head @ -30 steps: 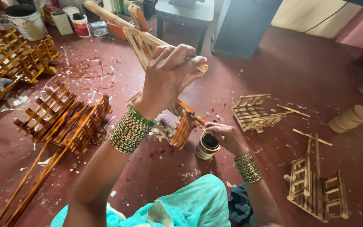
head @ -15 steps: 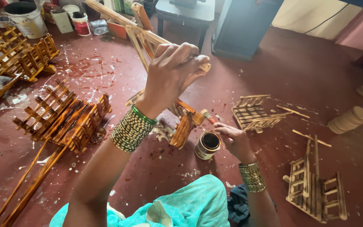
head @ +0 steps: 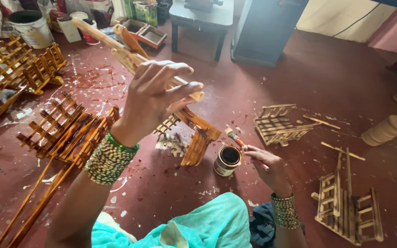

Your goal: The person paints a small wooden structure with a brush, applying a dark finish. They repeatedly dip the brush into a paint can and coat the slats and frame of the structure, turning it to reach different sides.

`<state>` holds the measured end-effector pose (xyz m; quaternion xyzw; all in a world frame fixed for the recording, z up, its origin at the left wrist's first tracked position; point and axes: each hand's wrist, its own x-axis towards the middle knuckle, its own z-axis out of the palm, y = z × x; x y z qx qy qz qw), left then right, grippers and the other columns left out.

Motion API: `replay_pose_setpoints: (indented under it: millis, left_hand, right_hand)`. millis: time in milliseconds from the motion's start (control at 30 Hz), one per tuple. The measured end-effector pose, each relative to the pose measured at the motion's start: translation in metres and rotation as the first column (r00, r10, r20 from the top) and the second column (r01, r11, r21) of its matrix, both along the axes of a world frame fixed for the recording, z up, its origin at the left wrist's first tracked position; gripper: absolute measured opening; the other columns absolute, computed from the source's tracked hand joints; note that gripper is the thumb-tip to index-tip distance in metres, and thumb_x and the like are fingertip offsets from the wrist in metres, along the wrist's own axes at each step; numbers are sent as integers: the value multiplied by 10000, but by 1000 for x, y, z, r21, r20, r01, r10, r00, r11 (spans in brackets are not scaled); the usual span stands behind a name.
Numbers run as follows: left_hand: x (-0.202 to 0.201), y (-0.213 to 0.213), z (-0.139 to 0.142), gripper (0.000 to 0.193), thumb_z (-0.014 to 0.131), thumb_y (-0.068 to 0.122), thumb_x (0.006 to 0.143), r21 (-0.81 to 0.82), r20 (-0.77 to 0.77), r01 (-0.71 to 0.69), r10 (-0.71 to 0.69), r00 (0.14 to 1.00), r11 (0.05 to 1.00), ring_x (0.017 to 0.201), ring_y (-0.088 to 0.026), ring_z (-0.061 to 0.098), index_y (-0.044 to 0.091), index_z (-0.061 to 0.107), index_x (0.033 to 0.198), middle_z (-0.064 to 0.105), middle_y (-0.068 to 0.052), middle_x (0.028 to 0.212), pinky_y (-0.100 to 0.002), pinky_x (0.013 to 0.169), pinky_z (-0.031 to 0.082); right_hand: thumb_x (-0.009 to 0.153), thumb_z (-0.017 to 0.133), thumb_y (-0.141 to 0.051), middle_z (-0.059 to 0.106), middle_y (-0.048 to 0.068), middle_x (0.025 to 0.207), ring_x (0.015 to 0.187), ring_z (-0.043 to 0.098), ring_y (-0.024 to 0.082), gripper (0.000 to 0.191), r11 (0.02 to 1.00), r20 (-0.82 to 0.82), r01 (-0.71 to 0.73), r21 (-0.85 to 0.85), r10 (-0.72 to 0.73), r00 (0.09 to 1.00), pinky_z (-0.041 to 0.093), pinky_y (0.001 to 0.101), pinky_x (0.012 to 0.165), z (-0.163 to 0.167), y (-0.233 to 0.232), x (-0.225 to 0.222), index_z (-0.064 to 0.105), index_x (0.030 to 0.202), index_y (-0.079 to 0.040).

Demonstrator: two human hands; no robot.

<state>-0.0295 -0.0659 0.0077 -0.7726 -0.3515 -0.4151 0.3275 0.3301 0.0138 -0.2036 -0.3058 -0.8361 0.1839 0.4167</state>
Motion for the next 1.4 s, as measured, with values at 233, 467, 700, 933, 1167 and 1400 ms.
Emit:
replay_pose_setpoints:
  millis: [233,467,700,933,1167,1400]
  left_hand:
    - [-19,-30,-7,189,801,246,923,-100,-43,14,-19,999,995,1060,-187,691,164,780,1092,745,-7,1113,-434,1056,502]
    - [-42,-119,-32,195,736,190,907,-157,-83,-114,102,991,981,1118,-193,701,152,783,1093,763,-17,1142,-443,1050,494]
    - [-51,-180,-48,279,695,179,867,-245,-143,-127,94,985,961,1130,-211,691,122,755,1134,745,-26,1140,-454,1031,509]
    - [-59,-193,-58,343,672,180,875,-350,-140,-65,16,990,935,1156,-232,693,103,721,1206,726,-40,1192,-453,1038,524]
    - [-72,-206,-82,359,672,217,866,-372,-147,-69,14,989,926,1174,-233,675,130,730,1210,711,-41,1211,-455,1062,509]
    - [-146,-268,-210,405,563,285,975,-319,-419,-233,84,904,918,1289,-179,568,215,623,1370,608,18,1394,-393,1091,443]
  right_hand:
    - [887,693,3,746,137,1247,1109,746,245,258,999,-16,24,-35,-24,1000,608,338,882,-3,-13,-3,750,1134,-46]
    - [884,710,2,752,140,1229,1077,760,235,252,999,-87,0,-47,-4,996,616,323,862,-10,-16,-6,751,1128,-45]
    - [866,720,13,753,139,1232,1054,764,218,264,998,-103,-10,-56,5,995,616,314,844,-7,-14,-22,755,1121,-44]
    - [881,718,23,749,143,1236,1083,759,212,256,999,-121,-51,-17,49,991,617,297,871,-7,-9,-37,753,1128,-33]
    - [840,743,25,751,143,1233,1072,760,203,277,997,-132,-76,-25,73,989,610,296,876,-2,-3,-48,759,1112,-28]
    - [832,739,54,755,129,1234,1165,732,216,300,996,-220,-72,-45,61,974,600,303,938,-16,12,-60,768,1116,-40]
